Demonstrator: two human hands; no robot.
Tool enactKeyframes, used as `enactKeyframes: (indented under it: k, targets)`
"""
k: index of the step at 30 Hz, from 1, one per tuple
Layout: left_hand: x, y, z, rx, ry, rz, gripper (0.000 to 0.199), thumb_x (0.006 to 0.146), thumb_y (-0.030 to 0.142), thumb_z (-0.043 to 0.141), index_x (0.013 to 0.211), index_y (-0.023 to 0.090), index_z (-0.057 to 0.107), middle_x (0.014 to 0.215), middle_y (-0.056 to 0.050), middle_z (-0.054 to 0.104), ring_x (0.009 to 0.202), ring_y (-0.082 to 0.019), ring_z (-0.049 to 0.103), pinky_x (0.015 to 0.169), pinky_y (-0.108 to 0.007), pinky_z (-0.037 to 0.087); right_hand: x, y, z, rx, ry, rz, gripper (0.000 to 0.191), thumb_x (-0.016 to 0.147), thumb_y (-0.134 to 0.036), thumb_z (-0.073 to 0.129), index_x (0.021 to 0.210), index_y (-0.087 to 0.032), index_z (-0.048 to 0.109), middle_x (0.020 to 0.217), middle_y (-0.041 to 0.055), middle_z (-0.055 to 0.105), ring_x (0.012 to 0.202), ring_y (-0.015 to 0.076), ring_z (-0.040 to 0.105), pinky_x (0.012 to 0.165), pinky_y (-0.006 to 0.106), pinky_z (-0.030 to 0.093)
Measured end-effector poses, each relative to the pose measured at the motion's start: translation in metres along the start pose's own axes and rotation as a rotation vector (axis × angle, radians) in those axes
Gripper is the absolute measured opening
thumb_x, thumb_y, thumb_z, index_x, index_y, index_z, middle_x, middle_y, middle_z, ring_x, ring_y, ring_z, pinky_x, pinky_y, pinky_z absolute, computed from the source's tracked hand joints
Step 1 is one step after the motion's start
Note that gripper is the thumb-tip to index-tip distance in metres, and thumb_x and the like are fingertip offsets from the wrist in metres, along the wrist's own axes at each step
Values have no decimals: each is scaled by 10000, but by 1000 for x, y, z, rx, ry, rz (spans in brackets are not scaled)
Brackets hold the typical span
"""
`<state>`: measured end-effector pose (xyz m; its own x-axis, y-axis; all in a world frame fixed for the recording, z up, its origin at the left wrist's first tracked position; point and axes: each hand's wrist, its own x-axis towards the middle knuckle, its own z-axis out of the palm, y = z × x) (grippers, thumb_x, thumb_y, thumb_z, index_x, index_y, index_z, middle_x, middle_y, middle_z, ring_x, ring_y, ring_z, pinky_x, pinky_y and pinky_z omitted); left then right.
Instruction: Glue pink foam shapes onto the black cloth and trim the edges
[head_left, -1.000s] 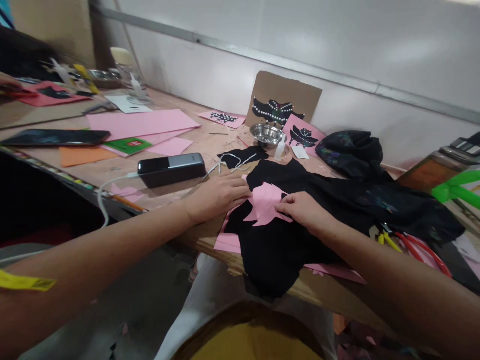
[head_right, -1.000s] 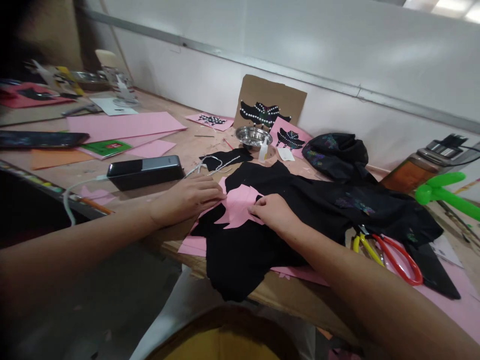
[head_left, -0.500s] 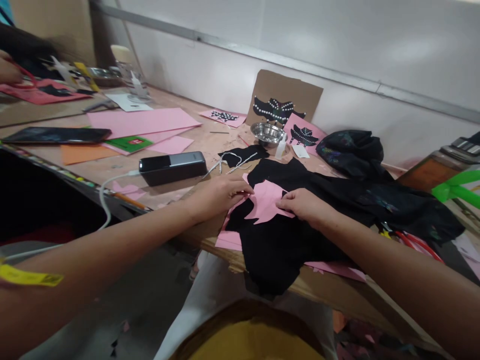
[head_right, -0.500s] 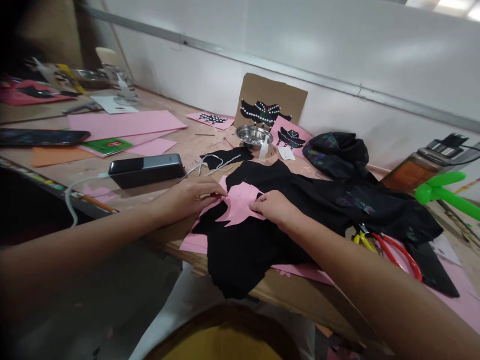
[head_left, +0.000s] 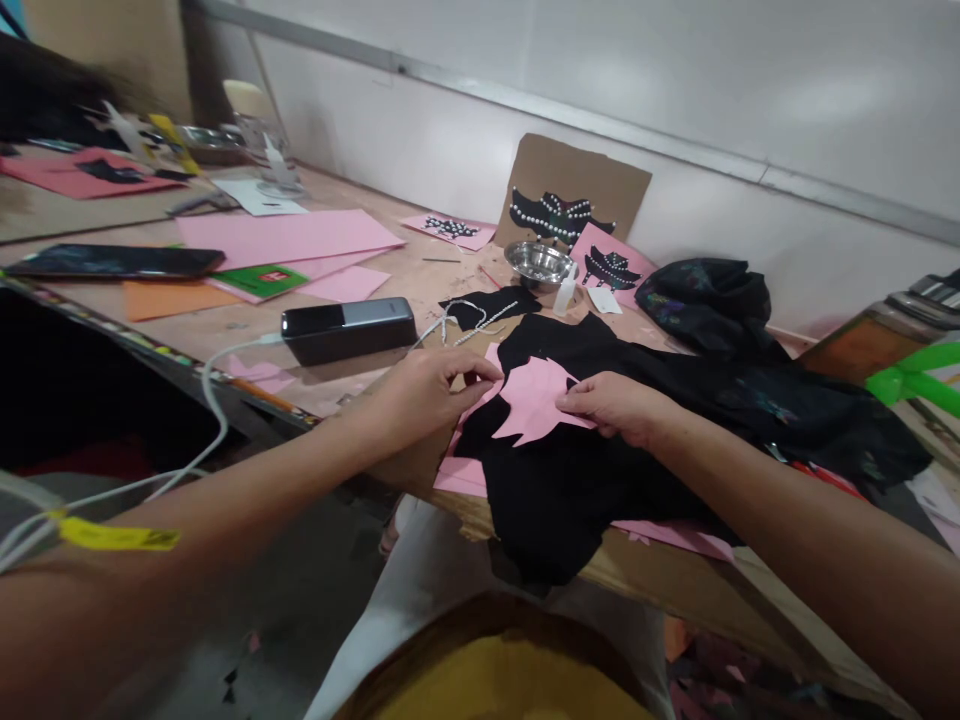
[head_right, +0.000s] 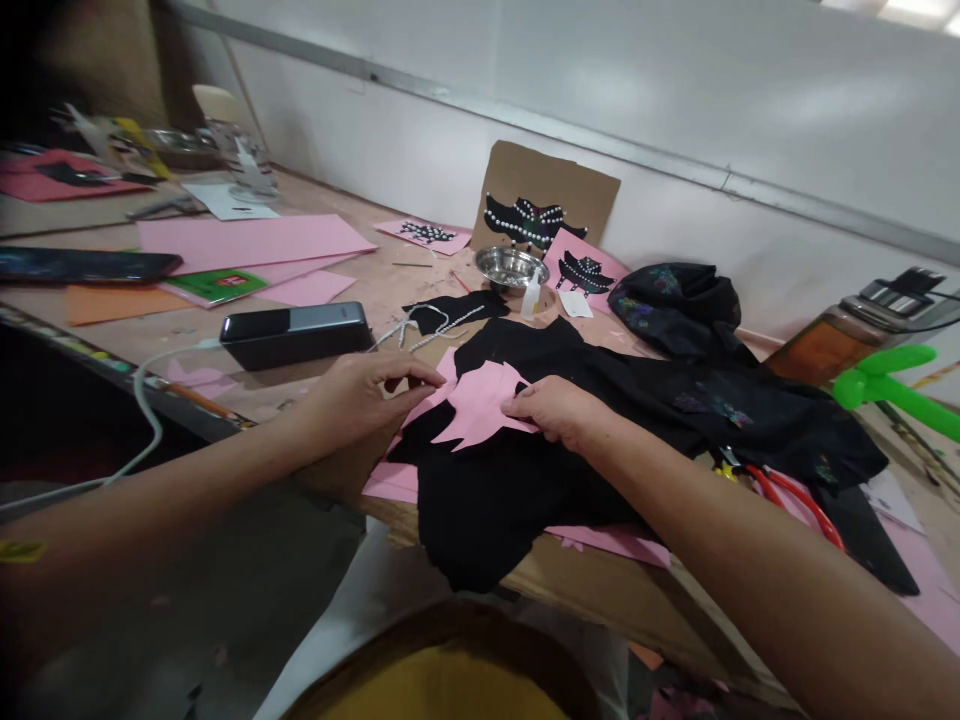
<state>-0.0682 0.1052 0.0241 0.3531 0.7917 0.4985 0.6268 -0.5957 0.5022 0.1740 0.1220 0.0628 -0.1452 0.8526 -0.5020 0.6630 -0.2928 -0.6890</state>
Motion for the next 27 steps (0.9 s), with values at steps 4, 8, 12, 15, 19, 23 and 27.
enactKeyframes:
  k: [4, 8, 12, 15, 19, 23, 27]
  targets:
    - [-9, 4, -2, 30, -13, 20, 176, 875, 291, 573, 897, 233, 738, 921, 15, 768, 821, -147, 688, 765, -260, 521, 0, -2, 2, -51, 12, -8, 392, 802, -299, 680, 518, -189, 432, 439, -82, 322, 408, 50, 204, 437, 259, 119]
    - [-10, 2, -2, 63, -31, 8, 187, 874, 292, 565, 900, 237, 742, 921, 9, 766, 828, -159, 691, 735, -268, 523, 0, -3, 2, -77, 17, -10, 393, 781, -284, 694, 501, -190, 434, 438, -72, 347, 413, 57, 227, 435, 262, 146]
    - [-8, 0, -1, 77, -61, -20, 191, 878, 304, 564, 905, 238, 741, 922, 1, 763, 812, -163, 690, 741, -281, 526, 0, -4, 2, -102, 18, 0, 393, 783, -285, 687, 494, -193, 438, 431, -67, 351, 408, 60, 224, 433, 267, 145]
    - [-8, -1, 0, 89, -91, -18, 195, 882, 309, 561, 897, 235, 741, 905, -5, 759, 813, -169, 688, 778, -298, 529, 1, -4, 3, -124, 25, -5, 391, 777, -273, 682, 491, -199, 426, 424, -67, 348, 396, 61, 218, 431, 272, 134]
    - [-7, -4, 2, 91, -113, 7, 203, 887, 315, 550, 892, 232, 734, 882, -9, 757, 798, -168, 688, 764, -291, 532, 3, -4, 4, -157, 20, -9, 403, 744, -283, 697, 475, -205, 407, 418, -65, 336, 391, 62, 205, 428, 276, 128]
    - [-7, -6, 2, 104, -126, 39, 210, 891, 312, 534, 906, 231, 728, 889, -11, 759, 807, -171, 689, 753, -289, 533, 1, -8, 5, -203, 36, 9, 406, 733, -277, 696, 466, -208, 398, 412, -64, 329, 386, 64, 207, 426, 275, 136]
    - [-7, -4, 2, 113, -138, 49, 226, 895, 294, 522, 942, 217, 729, 921, -30, 750, 859, -183, 685, 797, -311, 536, -3, -13, 6, -239, 59, 33, 401, 739, -241, 677, 463, -208, 388, 407, -63, 325, 379, 67, 219, 430, 279, 131]
